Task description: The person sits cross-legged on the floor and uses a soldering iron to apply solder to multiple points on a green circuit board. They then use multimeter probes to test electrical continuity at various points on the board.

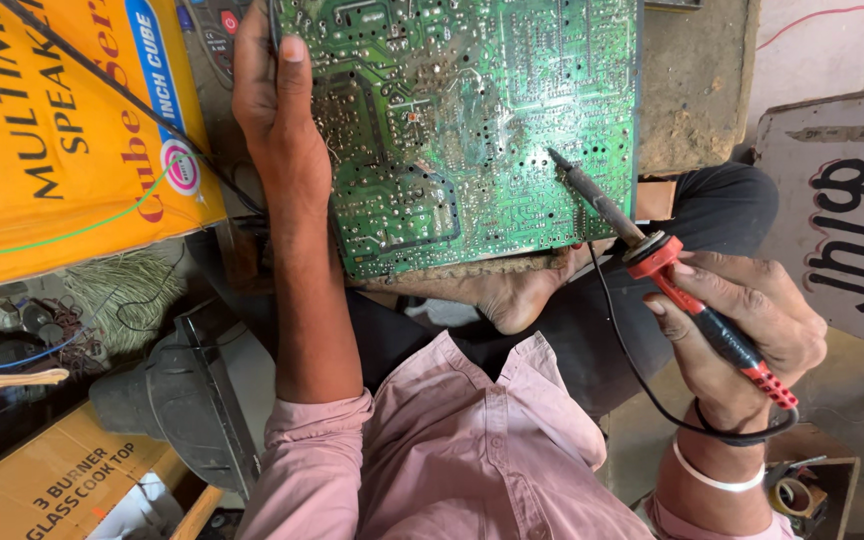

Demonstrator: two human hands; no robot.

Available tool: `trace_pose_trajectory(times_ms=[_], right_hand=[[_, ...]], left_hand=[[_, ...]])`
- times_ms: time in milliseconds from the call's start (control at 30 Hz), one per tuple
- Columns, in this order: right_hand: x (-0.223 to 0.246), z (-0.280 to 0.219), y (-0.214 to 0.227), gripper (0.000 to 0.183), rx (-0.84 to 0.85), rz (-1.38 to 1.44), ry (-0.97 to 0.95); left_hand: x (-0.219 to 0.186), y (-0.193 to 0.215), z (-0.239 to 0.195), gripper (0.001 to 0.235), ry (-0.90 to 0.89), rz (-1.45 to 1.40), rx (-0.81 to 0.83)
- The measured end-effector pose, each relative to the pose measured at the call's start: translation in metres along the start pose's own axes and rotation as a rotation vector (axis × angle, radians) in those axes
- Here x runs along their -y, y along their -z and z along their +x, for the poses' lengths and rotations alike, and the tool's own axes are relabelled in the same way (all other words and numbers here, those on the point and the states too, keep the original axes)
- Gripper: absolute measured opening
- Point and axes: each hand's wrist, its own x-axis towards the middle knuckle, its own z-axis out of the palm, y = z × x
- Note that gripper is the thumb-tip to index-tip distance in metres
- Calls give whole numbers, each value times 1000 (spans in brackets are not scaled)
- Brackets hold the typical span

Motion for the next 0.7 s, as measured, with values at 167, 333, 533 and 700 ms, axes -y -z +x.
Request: trace_pose_trajectory(times_ms=[167,333,533,700], right_hand=[[3,2,5,29,40,-22,-2],[6,2,6,29,43,-45,5],[10,0,3,33,38,-104,45],[12,-3,-4,29,1,-147,129]], left_hand=[[3,2,-2,42,35,-65,0],[1,0,-2,43,8,-3,-4],[-2,-1,-1,42,-3,-5,-2],[1,0,-2,41,11,-25,-7]])
